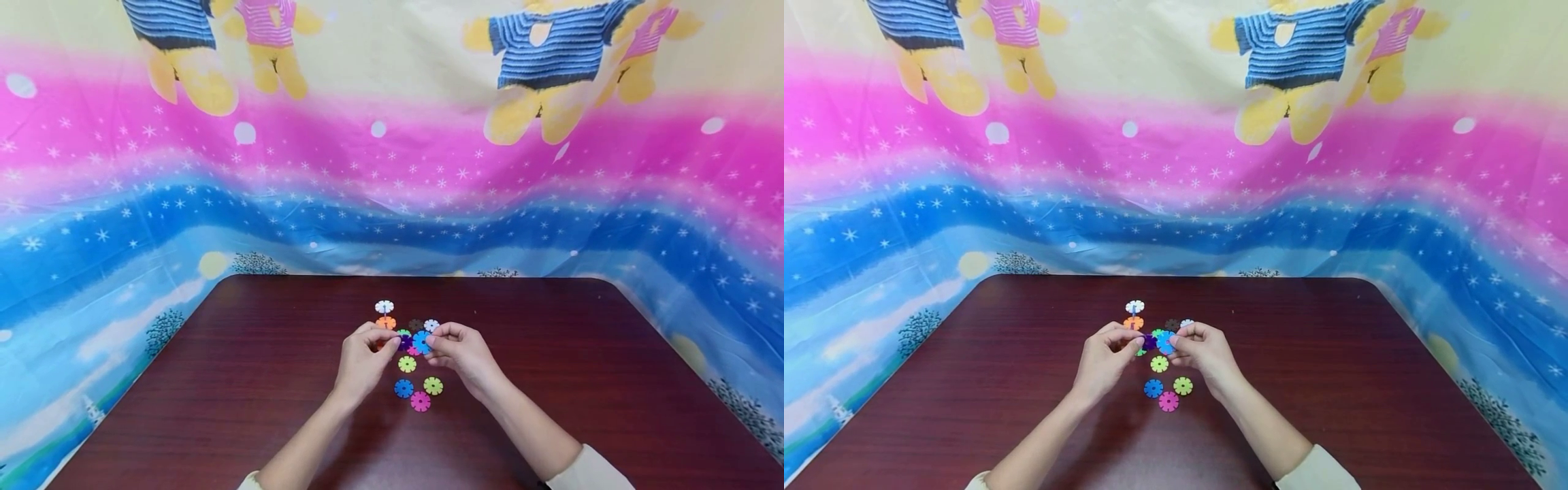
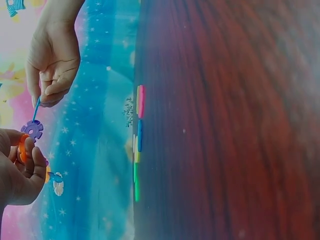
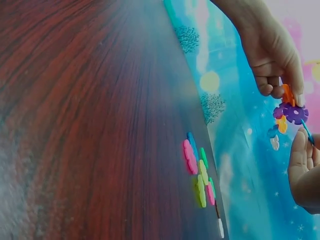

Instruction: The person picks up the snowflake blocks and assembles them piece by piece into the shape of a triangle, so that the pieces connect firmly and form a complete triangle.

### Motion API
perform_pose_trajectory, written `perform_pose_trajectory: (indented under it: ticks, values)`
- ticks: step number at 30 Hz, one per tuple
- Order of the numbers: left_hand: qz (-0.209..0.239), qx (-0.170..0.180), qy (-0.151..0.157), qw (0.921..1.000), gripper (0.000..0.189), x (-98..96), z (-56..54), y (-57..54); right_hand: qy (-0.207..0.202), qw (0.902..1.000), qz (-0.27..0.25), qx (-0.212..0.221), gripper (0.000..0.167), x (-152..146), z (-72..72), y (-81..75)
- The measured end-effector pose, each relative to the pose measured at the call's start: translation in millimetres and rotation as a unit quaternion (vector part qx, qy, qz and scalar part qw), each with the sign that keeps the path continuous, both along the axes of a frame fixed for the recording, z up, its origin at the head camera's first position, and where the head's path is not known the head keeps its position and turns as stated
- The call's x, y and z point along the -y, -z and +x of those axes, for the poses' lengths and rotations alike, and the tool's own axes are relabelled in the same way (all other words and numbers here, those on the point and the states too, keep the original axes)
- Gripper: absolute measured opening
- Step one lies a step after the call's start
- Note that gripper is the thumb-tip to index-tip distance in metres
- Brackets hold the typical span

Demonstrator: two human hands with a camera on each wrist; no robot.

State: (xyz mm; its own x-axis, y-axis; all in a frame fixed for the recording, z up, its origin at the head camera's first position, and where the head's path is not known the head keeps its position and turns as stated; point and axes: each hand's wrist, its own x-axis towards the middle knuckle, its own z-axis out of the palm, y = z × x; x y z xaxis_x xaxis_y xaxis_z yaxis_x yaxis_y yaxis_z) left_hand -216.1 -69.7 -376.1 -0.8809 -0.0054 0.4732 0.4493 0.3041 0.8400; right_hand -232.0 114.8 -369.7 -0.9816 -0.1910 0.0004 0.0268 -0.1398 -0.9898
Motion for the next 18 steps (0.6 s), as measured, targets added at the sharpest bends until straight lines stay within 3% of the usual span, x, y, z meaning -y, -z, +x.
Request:
perform_pose_trajectory:
  ticks: [4,7,9,11,14,18]
  values:
    - [0.0,-0.013,-0.001,0.9999,0.007,-1.4,2.1,-0.7,0.003,1.0,0.006,0.005,0.006,0.8,0.0,-1.0]
    - [0.001,-0.026,-0.006,0.9996,0.007,-5.5,13.9,-15.8,0.006,0.9999,0.004,0.008,0.006,2.5,0.6,-2.8]
    - [0.0,-0.044,-0.012,0.9989,0.006,-6.9,14.4,-16.6,0.01,0.9999,0.002,0.009,0.008,4.1,1.2,-4.3]
    - [0.003,-0.065,-0.015,0.9978,0.004,-7.6,13.0,-14.5,0.017,0.9998,-0.001,0.011,0.009,6.3,1.9,-5.7]
    - [0.005,-0.091,-0.021,0.9956,0.004,-6.9,2.1,0.3,0.031,0.9994,-0.004,0.013,0.007,9.8,3.0,-6.9]
    - [0.005,-0.101,-0.036,0.9942,0.004,-8.0,2.3,0.6,0.047,0.9986,-0.012,0.021,0.006,13.8,4.2,-7.4]
